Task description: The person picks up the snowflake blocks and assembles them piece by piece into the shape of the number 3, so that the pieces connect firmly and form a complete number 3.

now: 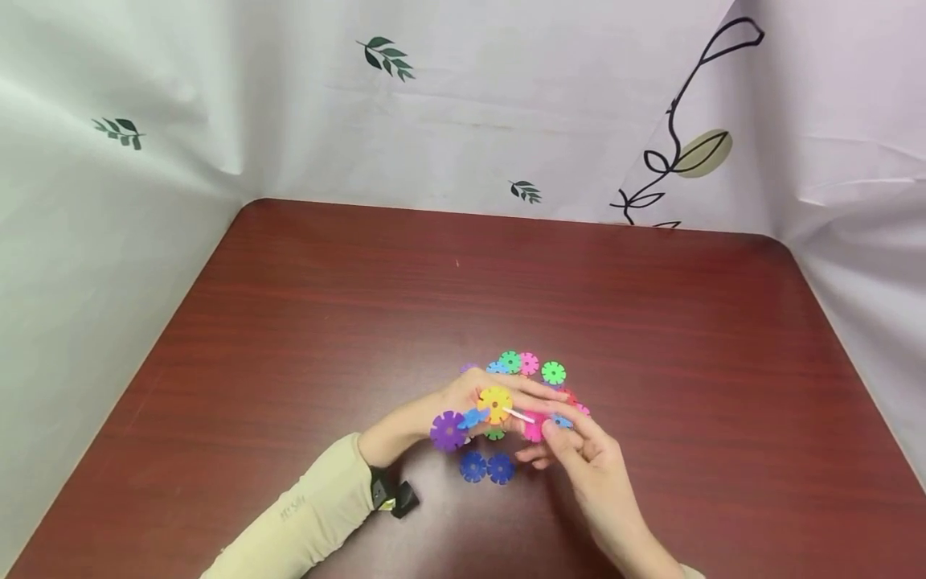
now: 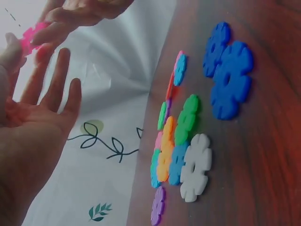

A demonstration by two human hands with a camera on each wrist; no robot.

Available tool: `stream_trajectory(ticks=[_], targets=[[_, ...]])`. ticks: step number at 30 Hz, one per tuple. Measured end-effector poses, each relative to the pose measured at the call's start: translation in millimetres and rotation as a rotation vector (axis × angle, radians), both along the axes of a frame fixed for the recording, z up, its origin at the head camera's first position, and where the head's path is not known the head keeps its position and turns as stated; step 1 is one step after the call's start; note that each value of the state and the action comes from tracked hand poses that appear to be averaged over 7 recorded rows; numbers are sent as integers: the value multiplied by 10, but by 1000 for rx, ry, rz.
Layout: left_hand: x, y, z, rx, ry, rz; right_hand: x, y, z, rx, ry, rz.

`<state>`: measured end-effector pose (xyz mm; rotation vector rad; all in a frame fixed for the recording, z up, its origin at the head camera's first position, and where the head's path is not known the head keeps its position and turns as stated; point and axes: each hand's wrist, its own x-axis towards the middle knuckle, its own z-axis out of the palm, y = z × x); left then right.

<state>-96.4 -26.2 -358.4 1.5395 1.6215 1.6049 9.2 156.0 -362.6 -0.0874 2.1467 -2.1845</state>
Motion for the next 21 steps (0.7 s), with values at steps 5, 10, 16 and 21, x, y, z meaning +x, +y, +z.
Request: stream_trajectory(ticks=[5, 10, 16, 21], targets=[[-10, -72, 60, -2, 55, 158, -194, 200, 23, 539, 39, 15], [-42, -130, 23, -51, 95, 252, -341, 297, -28, 1129, 129, 191], [-53, -159, 2, -2, 62, 233, -465, 320, -62, 1285, 176, 189], [-35, -175, 12, -3, 43, 262, -527, 309, -88, 1218, 135, 265]])
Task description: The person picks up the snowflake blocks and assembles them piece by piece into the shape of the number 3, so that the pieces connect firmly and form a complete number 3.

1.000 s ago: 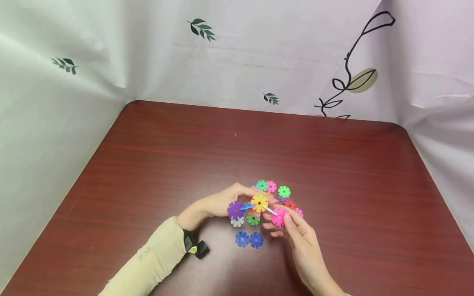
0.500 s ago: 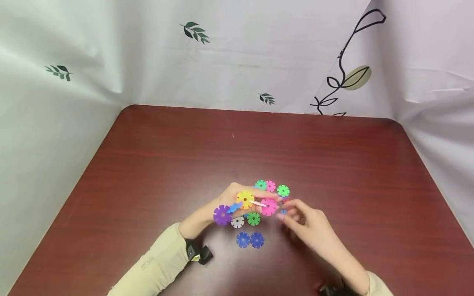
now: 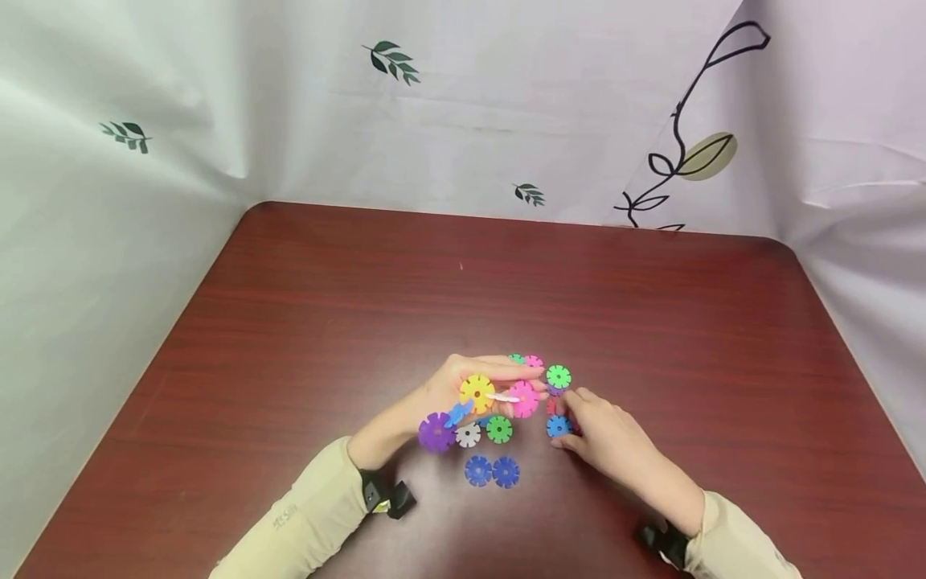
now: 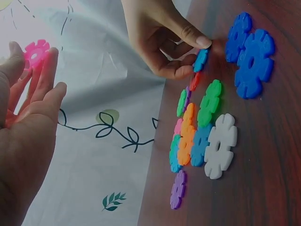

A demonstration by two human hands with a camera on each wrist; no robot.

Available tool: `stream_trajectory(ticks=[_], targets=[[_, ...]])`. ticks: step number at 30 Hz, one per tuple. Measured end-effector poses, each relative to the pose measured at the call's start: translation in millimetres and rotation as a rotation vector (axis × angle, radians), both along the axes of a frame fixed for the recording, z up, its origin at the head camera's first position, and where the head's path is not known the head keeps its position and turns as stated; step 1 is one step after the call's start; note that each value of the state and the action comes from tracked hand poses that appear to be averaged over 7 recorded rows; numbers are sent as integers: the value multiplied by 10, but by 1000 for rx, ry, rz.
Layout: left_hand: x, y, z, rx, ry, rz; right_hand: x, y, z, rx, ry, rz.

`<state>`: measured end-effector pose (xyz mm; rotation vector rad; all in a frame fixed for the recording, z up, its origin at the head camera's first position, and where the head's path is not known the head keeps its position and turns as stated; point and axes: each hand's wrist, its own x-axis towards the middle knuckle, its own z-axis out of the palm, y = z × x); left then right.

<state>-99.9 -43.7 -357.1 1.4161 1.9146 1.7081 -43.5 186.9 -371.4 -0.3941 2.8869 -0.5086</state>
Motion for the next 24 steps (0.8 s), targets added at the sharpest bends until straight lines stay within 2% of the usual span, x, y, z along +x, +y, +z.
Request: stream_trajectory(ticks=[3, 5, 7, 12, 14, 19, 24], targets=[[11, 17, 8, 9, 54, 9, -10, 13, 1, -59, -2, -6], [25, 26, 10, 10, 78, 32, 2, 22, 10, -132, 48, -1], [39, 31, 10, 7, 93, 62, 43, 12, 25, -283, 120, 20], [53, 44, 10, 15, 54, 124, 220, -124, 97, -741, 360, 92], [45, 55, 6, 40, 33, 126, 266, -188, 116, -829, 466, 115], [30, 85, -19, 87, 3, 116, 270, -282, 123, -875, 639, 114], [48, 120, -5, 70, 59, 169, 241, -302, 148, -838, 714, 107]])
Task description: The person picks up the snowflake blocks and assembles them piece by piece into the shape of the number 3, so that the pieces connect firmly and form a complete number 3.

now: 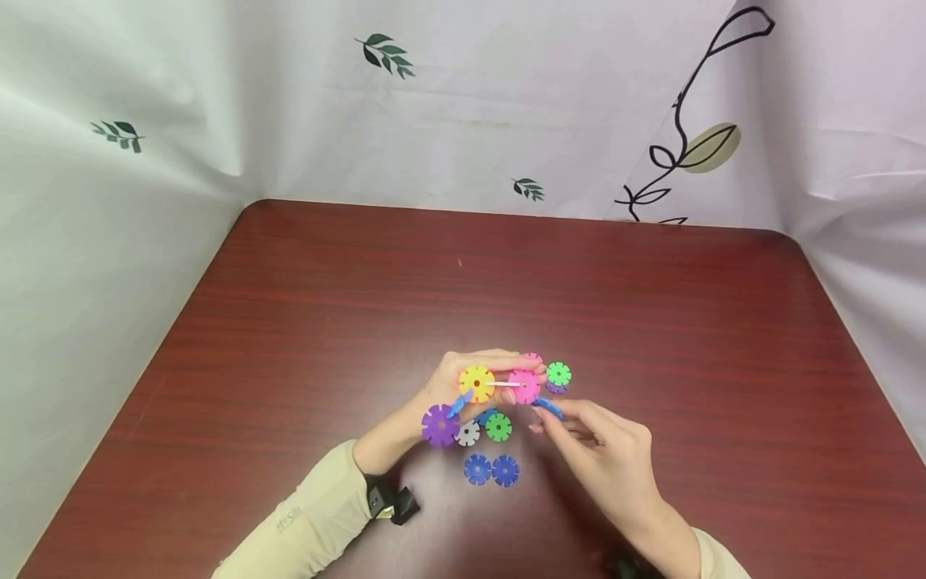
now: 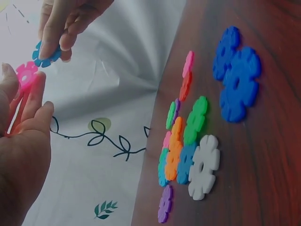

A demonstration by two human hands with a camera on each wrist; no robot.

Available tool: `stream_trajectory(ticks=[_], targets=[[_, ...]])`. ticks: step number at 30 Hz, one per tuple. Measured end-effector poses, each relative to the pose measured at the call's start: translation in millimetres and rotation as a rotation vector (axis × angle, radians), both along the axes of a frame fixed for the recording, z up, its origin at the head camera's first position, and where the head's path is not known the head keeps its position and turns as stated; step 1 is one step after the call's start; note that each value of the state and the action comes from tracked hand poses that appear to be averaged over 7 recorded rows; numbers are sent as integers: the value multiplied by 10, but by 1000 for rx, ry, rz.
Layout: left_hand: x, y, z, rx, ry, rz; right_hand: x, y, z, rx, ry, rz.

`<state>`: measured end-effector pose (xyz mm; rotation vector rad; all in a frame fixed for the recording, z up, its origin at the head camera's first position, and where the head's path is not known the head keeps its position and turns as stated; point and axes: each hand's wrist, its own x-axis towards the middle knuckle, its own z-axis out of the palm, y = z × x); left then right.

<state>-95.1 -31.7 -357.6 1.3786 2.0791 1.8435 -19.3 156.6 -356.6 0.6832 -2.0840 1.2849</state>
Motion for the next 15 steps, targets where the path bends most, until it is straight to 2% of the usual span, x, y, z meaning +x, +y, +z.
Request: stream_trajectory(ticks=[6, 9, 12, 15], targets=[[28, 39, 24, -50, 92, 59, -8, -16, 78, 106, 55, -76], [44, 56, 40, -77, 145, 68, 0, -27, 97, 157, 101, -130], [59, 79, 61, -79, 177, 76, 24, -48, 110, 169, 135, -172], [87, 104, 88, -89, 164, 78, 58, -72, 140, 147, 120, -188]])
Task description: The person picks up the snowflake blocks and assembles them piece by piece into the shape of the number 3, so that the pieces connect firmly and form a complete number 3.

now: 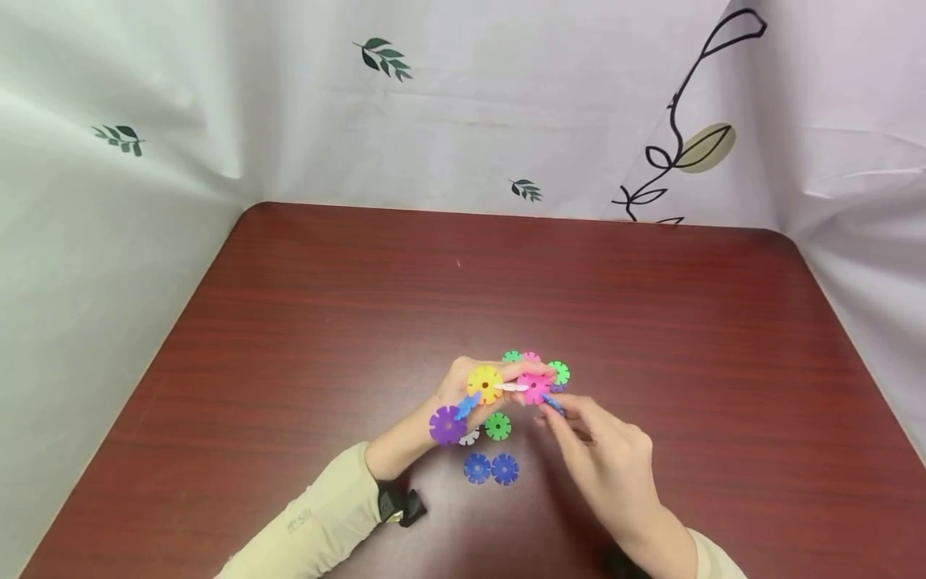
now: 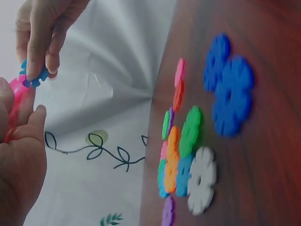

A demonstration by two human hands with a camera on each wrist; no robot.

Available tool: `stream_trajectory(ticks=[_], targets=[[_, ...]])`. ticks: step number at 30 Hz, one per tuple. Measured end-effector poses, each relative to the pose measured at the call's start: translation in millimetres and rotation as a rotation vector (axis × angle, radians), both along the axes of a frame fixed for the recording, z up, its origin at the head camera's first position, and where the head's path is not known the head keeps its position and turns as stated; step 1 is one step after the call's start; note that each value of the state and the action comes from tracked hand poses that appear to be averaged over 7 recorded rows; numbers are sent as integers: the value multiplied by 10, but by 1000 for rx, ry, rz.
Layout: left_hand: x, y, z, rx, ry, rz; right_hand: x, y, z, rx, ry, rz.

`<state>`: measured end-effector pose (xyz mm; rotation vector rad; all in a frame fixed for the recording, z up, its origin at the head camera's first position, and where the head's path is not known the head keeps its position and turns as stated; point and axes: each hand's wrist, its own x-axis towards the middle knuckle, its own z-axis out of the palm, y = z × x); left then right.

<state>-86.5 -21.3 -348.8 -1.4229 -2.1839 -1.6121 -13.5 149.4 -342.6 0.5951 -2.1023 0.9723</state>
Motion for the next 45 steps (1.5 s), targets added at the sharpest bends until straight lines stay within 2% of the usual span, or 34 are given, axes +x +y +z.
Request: stream_trajectory(ticks=[2, 6, 7, 9, 13, 14, 16, 20, 22, 24, 26, 28, 31, 33, 35, 37, 39, 41, 45], targets=[[21, 6, 31, -27, -6, 12, 14, -9, 13, -17, -7, 3], [36, -4, 93, -62, -40, 1, 13, 1, -18, -88, -6, 84], [29, -15, 96, -56, -71, -30, 13, 11, -26, -89, -6, 90], [5, -39, 68, -29, -193, -123, 20, 33, -37, -112, -52, 115], [-48, -73, -41, 66, -404, -264, 63, 88, -29, -106, -222, 163], [-56, -75, -66, 92, -426, -283, 68, 106, -32, -110, -272, 191], [-68, -80, -100, 153, -413, -295, 62, 155, -44, -85, -352, 219], [-98, -92, -141, 235, -393, -301, 20, 278, -90, -34, -460, 202], [-118, -97, -160, 233, -359, -291, 8, 321, -112, -34, -504, 232], [-136, -101, -177, 216, -329, -290, 13, 343, -117, -55, -548, 301], [-147, -105, -191, 197, -313, -292, 19, 361, -108, -36, -562, 341], [-154, -114, -194, 171, -322, -297, 11, 396, -101, 3, -540, 298], [-155, -142, -175, 109, -327, -283, -38, 480, -120, 135, -531, 84], [-158, -175, -156, 59, -318, -262, -96, 537, -166, 258, -578, -49], [-165, -202, -139, 13, -301, -247, -158, 572, -218, 402, -662, -122], [-174, -223, -128, -25, -277, -237, -215, 588, -267, 526, -714, -129], [-187, -226, -127, -45, -280, -257, -250, 596, -299, 576, -757, -94], [-197, -224, -121, -55, -295, -280, -270, 601, -317, 582, -764, -68], [-212, -229, -95, -79, -325, -297, -290, 611, -327, 509, -797, -69]])
